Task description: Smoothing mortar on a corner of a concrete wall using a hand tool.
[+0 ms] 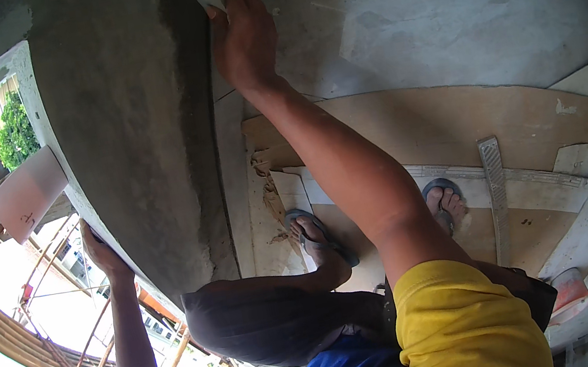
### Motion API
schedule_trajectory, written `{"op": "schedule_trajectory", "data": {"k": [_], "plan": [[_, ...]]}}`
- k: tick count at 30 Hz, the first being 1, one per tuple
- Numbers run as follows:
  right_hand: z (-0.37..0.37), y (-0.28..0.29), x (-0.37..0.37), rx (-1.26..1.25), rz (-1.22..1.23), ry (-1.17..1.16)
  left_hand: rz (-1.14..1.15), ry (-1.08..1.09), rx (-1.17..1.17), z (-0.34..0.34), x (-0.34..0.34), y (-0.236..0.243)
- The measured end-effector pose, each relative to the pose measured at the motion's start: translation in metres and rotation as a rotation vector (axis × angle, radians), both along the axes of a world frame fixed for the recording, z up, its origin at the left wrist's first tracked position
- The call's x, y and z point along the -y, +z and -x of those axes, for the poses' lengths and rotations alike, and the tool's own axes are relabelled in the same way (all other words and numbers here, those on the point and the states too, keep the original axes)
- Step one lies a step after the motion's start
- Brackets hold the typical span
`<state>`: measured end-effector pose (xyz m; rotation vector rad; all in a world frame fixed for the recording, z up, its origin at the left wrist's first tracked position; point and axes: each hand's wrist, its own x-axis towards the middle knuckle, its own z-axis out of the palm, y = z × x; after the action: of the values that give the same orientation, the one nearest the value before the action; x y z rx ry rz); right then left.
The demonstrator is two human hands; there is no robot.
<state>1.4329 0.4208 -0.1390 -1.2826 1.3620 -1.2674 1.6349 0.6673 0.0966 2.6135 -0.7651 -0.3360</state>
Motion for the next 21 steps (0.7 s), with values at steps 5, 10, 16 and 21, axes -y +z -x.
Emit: {"op": "schedule_trajectory", "data": {"k": [5, 10, 16, 21], "plan": [[-0.008, 0.015, -0.031, -0.155, 0.169, 0.113, 0.152, 0.173, -0.173, 0.014, 0.010, 0.003], [0.002, 0.020, -0.149, -0.085, 0.025, 0.324, 0.075, 0.110, -0.032, -0.010, -0.008, 0.000], [0.013, 0.006, -0.180, -0.029, 0.076, 0.398, 0.093, 0.061, 0.049, -0.003, -0.011, -0.006], [-0.004, 0.029, -0.066, -0.064, 0.222, 0.082, 0.201, 0.051, 0.039, 0.012, 0.003, -0.005]]}}
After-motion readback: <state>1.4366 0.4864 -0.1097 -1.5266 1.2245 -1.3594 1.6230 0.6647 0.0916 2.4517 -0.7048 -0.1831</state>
